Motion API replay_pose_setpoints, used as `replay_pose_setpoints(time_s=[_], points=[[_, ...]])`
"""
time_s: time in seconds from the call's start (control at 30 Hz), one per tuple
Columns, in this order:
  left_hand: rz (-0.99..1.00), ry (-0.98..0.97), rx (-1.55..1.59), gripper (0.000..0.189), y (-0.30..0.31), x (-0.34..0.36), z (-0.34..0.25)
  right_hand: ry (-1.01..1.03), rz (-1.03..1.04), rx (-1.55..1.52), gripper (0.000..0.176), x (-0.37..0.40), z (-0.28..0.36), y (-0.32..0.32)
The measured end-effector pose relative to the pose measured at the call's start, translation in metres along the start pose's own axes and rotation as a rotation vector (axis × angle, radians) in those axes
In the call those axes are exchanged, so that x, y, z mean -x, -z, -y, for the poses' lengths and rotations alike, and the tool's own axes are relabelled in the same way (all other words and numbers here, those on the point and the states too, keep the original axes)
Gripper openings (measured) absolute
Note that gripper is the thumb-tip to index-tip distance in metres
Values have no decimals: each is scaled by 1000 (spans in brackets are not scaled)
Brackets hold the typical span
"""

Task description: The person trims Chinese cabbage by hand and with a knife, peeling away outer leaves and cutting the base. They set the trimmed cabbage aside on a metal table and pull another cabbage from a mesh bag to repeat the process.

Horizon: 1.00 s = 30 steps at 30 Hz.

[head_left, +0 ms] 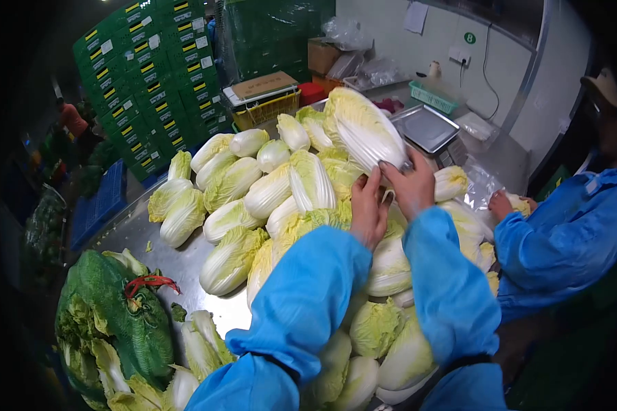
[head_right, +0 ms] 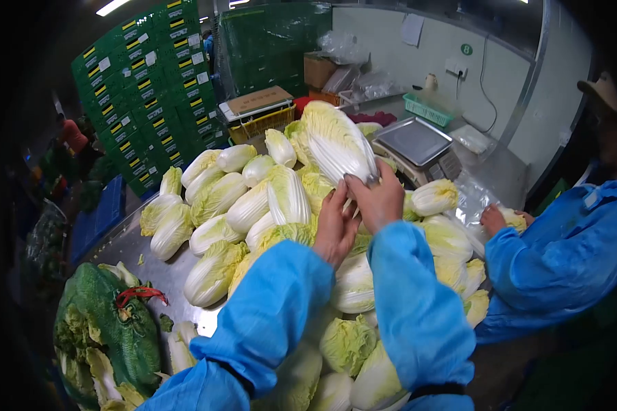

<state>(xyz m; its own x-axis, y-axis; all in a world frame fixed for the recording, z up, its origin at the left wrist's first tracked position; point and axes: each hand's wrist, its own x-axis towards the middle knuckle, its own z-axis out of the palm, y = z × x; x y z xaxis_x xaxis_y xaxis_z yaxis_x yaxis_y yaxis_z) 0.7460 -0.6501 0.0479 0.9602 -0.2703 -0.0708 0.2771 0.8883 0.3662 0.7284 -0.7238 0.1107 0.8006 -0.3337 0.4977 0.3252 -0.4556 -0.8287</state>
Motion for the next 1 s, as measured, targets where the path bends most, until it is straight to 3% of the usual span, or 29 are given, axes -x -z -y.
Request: replay_pose_setpoints(time_s=[0.07,0.13,0.2,0.27,0.33,0.53,0.67,0.73,0.83,0.93,1.0], points=[[113,-157,-129,51,-19,52,-21,-147,-14,-300,56,31,45,17],[154,-157,-180,56,-28,108,-59,-233,52,-401,57,71,86,34],[259,-92,-124,60,-8,149,-93,-352,156,-609,57,112,115,33],[190,-70,-178,68,11,197,-125,-418,313,-618,54,158,133,15],[314,14,-57,74,55,237,-153,-450,418,-620,52,200,152,-6],[-170,-184,-23,80,122,387,-188,-494,641,-473,39,313,205,-55],[-247,-233,20,81,158,466,-203,-464,734,-399,30,377,230,-71],[-222,-239,47,80,183,500,-211,-623,788,-442,29,401,248,-75],[-305,-258,65,78,201,546,-227,-663,778,-498,26,429,277,-80],[-272,-295,29,78,215,593,-249,-700,812,-518,26,452,296,-84],[-352,-298,-163,88,227,622,-262,-720,816,-519,30,455,313,-83]])
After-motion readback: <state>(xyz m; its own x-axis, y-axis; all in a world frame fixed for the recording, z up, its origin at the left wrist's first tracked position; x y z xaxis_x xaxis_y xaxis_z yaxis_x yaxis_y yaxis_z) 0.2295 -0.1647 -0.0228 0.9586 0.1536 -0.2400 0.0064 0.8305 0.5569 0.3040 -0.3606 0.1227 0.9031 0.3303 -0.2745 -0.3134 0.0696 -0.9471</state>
